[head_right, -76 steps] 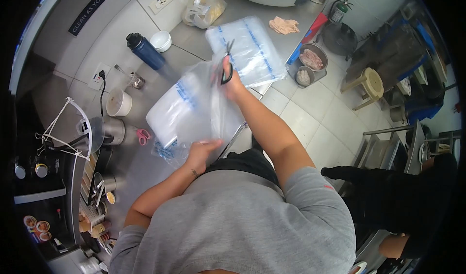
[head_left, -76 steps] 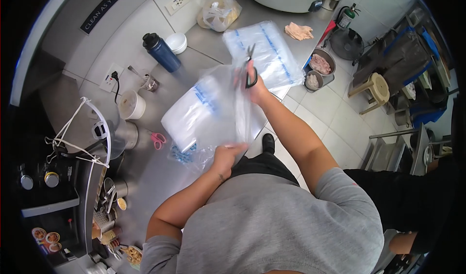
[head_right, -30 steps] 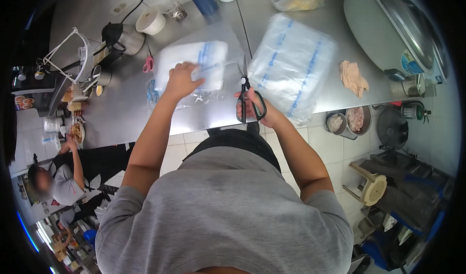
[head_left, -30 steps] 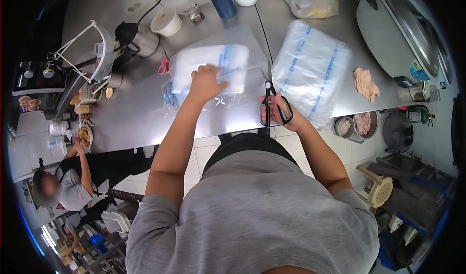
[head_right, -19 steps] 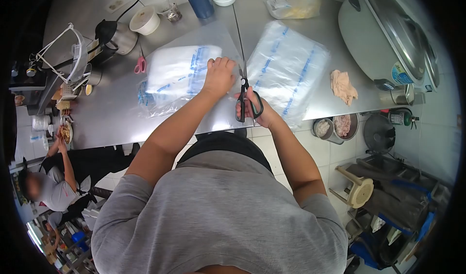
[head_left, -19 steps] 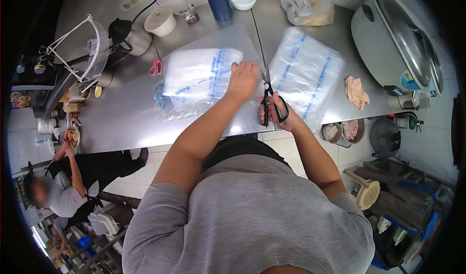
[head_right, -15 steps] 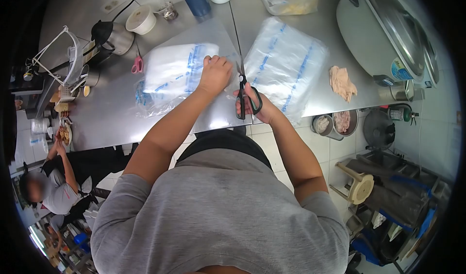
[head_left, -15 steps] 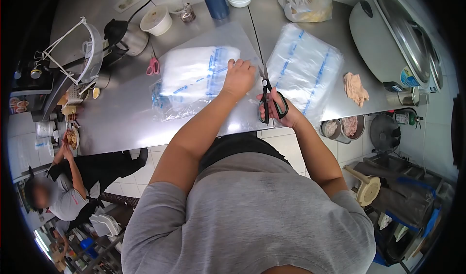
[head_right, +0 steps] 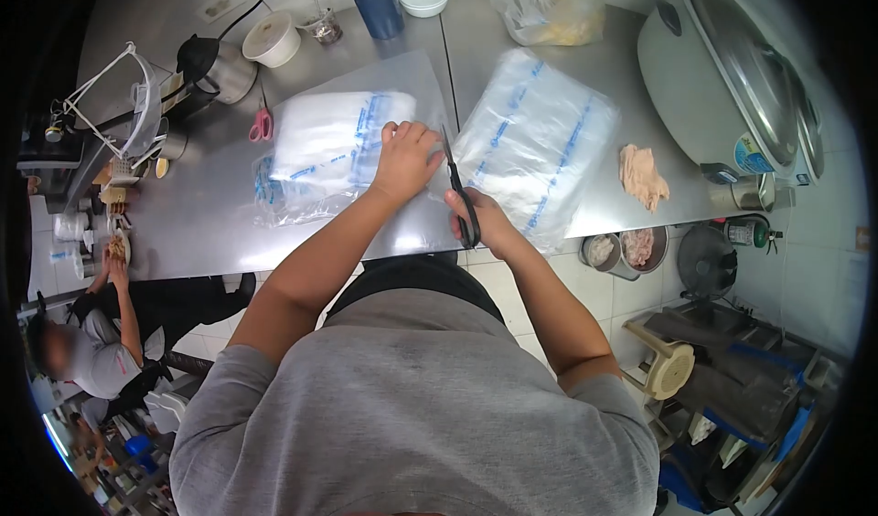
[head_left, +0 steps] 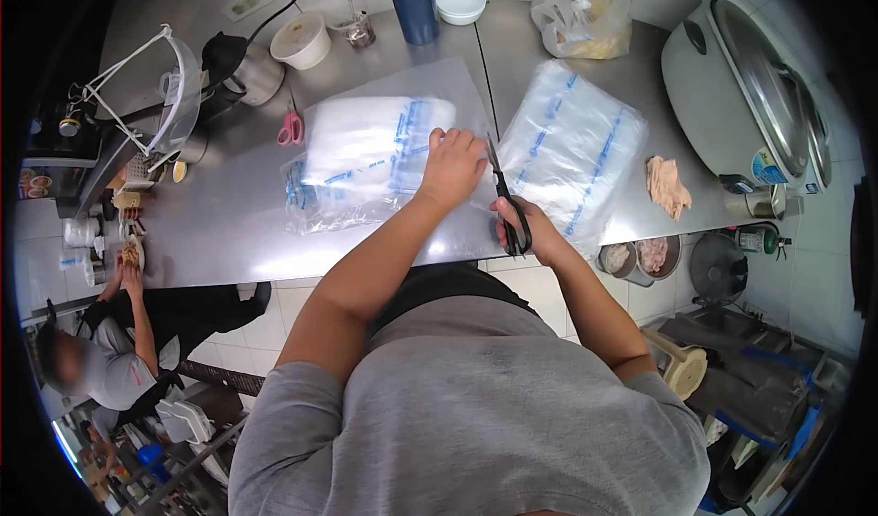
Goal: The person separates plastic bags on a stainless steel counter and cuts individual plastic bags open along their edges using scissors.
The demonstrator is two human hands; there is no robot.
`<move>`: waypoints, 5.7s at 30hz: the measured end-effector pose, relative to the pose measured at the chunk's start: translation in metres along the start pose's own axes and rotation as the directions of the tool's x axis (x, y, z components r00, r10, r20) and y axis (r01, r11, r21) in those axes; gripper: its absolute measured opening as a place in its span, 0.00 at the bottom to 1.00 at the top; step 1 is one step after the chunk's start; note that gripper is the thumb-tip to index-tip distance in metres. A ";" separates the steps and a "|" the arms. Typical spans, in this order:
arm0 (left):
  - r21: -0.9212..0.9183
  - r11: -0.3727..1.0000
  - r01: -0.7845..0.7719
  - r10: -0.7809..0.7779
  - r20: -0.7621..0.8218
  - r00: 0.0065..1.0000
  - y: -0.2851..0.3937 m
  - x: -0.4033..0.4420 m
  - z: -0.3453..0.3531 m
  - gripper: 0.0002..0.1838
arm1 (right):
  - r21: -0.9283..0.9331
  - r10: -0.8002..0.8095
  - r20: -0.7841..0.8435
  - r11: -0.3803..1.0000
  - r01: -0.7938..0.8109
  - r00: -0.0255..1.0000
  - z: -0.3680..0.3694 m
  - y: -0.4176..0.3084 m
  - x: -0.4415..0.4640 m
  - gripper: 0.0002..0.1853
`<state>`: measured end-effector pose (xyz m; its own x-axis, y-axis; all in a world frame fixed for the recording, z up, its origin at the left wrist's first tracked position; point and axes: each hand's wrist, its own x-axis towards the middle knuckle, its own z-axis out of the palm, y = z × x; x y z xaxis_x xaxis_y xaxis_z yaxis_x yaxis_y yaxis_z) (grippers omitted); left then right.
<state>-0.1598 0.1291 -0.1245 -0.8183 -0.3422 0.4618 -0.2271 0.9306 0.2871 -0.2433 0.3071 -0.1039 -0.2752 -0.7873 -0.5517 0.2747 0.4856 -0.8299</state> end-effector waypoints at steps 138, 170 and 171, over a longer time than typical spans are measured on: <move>-0.116 0.989 0.087 -0.067 0.164 0.984 -0.121 -0.067 -0.104 0.21 | 0.060 -0.248 -0.596 0.935 0.350 0.764 0.109 0.031 0.039 0.29; -0.465 0.133 0.875 -0.215 0.849 0.483 0.043 -0.097 -0.081 0.20 | 0.224 -0.094 0.319 0.974 0.021 0.943 0.017 0.034 -0.039 0.44; -0.429 -0.154 0.890 -0.157 0.900 0.407 0.049 -0.094 -0.075 0.22 | 0.210 -0.102 0.318 0.977 0.035 0.943 0.016 0.033 -0.039 0.43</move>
<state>-0.0543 0.1967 -0.0905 -0.7725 -0.1678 -0.6124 -0.4666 -0.5041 0.7268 -0.2086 0.3473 -0.1085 0.0057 -0.9125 -0.4090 0.4519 0.3672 -0.8130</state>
